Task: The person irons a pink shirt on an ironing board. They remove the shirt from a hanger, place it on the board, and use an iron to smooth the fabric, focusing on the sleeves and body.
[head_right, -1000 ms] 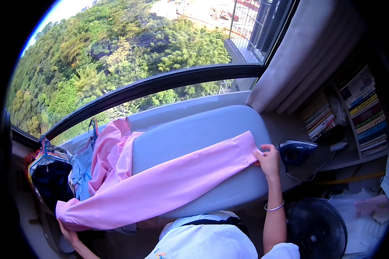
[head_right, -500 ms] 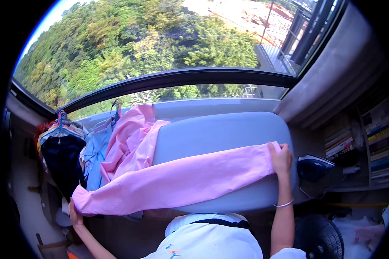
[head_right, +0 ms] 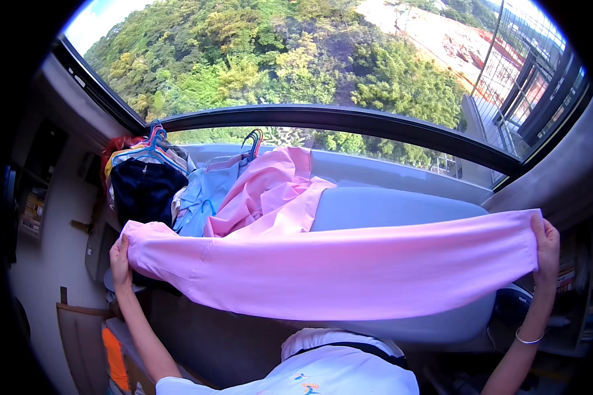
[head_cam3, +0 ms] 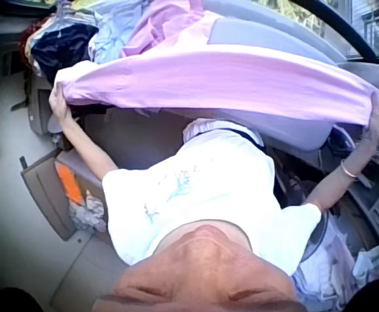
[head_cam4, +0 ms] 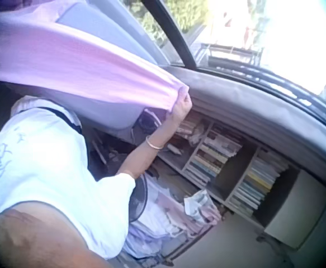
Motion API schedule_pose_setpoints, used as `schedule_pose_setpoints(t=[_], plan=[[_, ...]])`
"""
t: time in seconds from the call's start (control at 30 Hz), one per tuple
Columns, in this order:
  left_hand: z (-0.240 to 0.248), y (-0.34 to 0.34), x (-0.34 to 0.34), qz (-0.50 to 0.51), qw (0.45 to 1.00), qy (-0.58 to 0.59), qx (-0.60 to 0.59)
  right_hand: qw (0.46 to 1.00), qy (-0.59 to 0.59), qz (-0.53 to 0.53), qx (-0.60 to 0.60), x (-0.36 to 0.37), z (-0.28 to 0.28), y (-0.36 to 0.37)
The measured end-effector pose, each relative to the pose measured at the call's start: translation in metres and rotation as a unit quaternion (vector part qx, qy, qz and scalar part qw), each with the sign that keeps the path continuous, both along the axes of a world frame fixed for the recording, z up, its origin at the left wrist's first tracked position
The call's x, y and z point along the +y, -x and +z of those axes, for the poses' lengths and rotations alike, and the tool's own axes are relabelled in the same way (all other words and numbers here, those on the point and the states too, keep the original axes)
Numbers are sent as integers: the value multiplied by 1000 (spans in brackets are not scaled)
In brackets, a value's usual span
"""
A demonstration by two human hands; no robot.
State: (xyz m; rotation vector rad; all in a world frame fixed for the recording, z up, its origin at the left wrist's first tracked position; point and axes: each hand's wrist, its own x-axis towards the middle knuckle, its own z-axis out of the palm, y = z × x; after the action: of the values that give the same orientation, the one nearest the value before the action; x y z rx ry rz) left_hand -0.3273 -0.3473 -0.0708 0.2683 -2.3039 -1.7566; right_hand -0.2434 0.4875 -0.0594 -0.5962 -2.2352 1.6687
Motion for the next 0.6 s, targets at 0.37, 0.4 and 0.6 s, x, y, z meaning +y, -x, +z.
schedule_pose_setpoints(t=[0.37,0.4,0.6], plan=[[15,202,39,9,977,204,53,992,120,-24,0,91,38,132],[39,227,38,31,964,251,77,989,131,-60,27,93,56,153],[320,273,20,155,896,229,346,904,125,29,407,200,281,126]])
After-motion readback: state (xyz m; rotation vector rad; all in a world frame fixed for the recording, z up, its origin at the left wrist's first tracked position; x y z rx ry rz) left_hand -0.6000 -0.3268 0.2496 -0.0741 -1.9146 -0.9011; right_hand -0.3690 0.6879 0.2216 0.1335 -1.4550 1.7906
